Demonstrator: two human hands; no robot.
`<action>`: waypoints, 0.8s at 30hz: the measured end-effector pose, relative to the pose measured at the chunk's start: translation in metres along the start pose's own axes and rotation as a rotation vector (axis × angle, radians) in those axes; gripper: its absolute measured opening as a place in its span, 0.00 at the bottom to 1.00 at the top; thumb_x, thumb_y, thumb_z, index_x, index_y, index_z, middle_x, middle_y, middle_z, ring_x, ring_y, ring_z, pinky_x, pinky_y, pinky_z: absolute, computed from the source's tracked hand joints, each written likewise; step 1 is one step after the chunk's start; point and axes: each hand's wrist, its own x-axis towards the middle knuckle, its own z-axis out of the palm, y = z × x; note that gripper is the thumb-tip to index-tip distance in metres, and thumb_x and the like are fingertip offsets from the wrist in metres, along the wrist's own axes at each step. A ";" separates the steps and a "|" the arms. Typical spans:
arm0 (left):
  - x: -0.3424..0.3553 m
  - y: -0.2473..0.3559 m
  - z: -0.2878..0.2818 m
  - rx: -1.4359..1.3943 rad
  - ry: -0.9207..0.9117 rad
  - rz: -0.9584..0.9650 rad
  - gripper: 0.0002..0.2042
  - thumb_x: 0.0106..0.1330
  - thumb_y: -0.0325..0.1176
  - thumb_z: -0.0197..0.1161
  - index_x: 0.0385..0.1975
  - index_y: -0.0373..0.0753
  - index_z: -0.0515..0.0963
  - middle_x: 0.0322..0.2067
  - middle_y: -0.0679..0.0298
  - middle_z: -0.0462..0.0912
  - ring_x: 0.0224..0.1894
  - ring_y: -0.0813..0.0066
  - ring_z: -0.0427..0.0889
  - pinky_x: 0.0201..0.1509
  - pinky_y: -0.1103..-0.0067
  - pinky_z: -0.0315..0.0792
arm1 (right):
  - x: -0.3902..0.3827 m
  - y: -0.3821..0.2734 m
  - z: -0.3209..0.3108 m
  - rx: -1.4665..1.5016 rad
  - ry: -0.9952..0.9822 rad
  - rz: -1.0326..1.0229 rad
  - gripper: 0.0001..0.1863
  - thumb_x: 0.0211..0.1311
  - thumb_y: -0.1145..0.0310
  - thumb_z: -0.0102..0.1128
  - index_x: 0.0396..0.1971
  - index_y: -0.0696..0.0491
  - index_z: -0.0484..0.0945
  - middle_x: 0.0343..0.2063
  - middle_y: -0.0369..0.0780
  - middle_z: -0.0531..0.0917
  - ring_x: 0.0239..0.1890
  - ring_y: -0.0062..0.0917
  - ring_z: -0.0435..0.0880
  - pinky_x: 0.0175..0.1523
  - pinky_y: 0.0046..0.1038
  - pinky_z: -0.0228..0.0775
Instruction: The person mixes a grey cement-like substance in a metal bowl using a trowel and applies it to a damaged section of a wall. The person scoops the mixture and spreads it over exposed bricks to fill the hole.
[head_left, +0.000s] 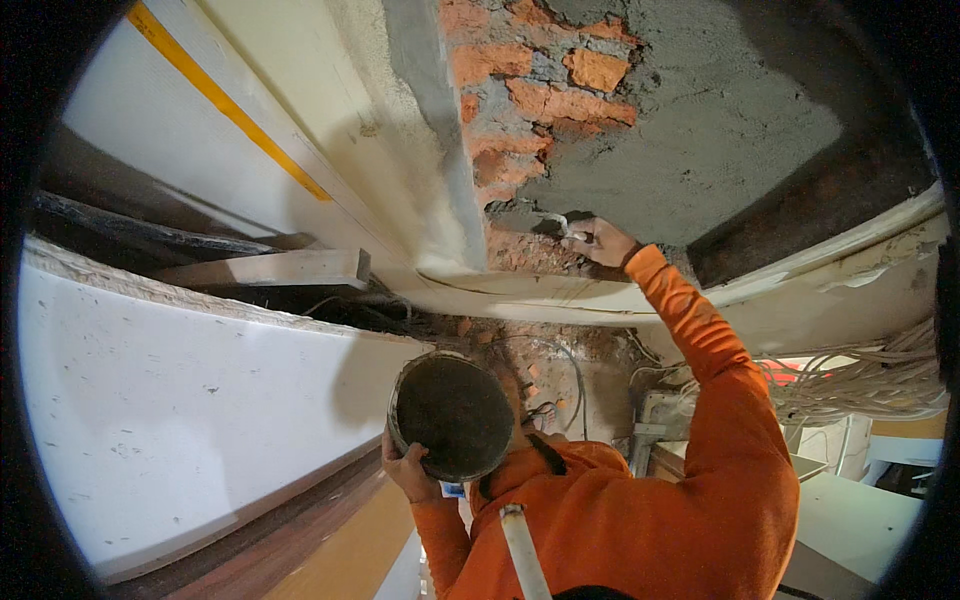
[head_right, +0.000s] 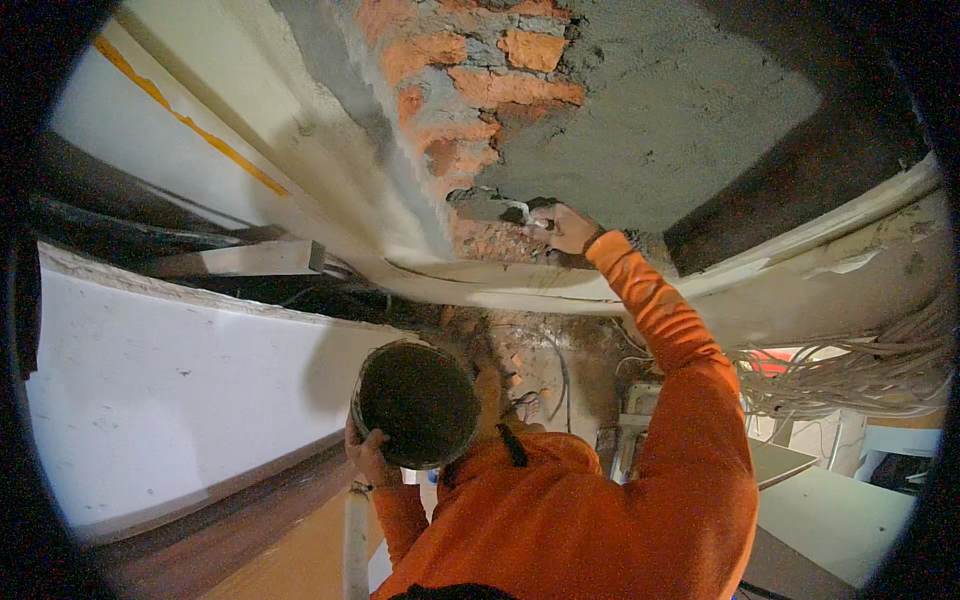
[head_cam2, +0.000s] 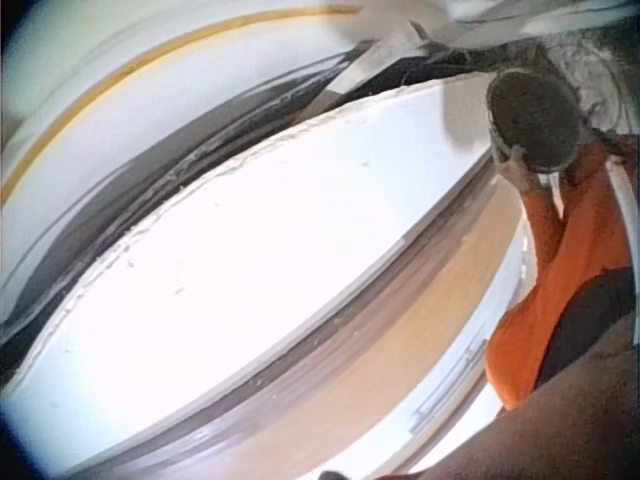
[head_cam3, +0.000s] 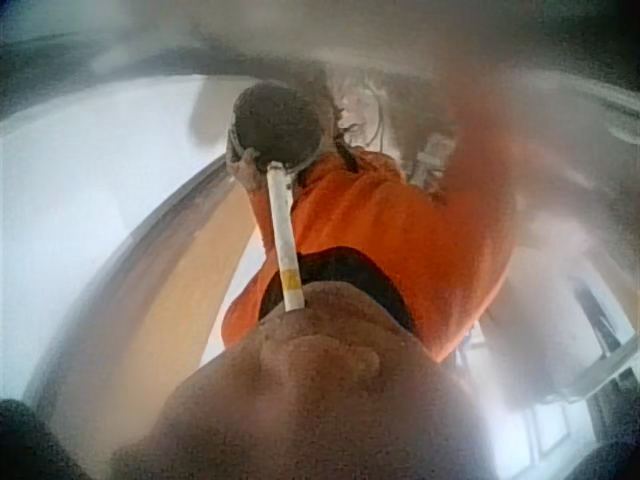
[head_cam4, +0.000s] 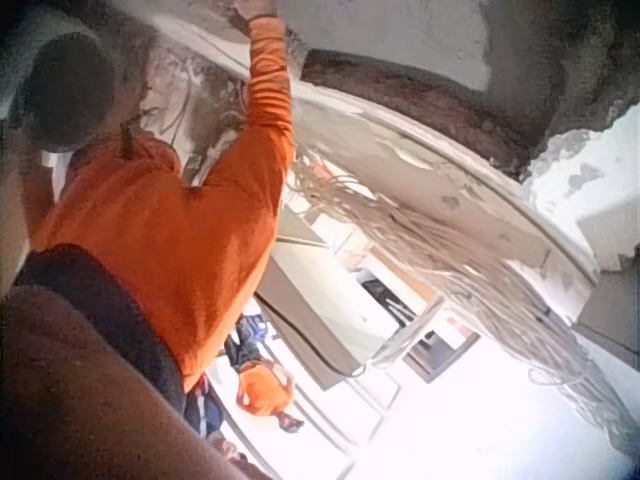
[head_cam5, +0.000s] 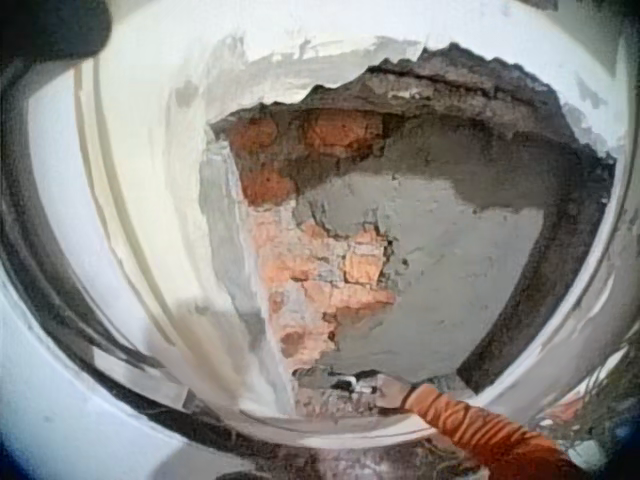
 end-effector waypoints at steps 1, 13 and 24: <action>0.000 0.000 -0.001 -0.017 -0.002 -0.001 0.33 0.40 0.18 0.53 0.54 0.26 0.75 0.44 0.58 0.83 0.41 0.69 0.82 0.42 0.80 0.77 | 0.001 -0.001 -0.003 0.006 -0.042 0.046 0.28 0.64 0.45 0.60 0.48 0.57 0.80 0.32 0.51 0.84 0.29 0.36 0.82 0.40 0.38 0.74; 0.003 -0.003 0.013 -0.023 -0.035 -0.020 0.33 0.39 0.16 0.52 0.55 0.27 0.74 0.45 0.57 0.82 0.42 0.67 0.82 0.45 0.78 0.77 | -0.026 -0.036 -0.021 0.403 -0.011 0.272 0.28 0.66 0.48 0.62 0.52 0.58 0.80 0.19 0.35 0.77 0.14 0.16 0.71 0.21 0.23 0.66; 0.005 -0.006 0.036 -0.017 -0.031 -0.104 0.33 0.39 0.15 0.50 0.54 0.27 0.75 0.44 0.58 0.83 0.39 0.70 0.83 0.36 0.82 0.78 | -0.076 -0.005 -0.042 -0.138 0.303 0.023 0.25 0.62 0.49 0.64 0.44 0.57 0.84 0.29 0.48 0.86 0.21 0.39 0.83 0.33 0.37 0.75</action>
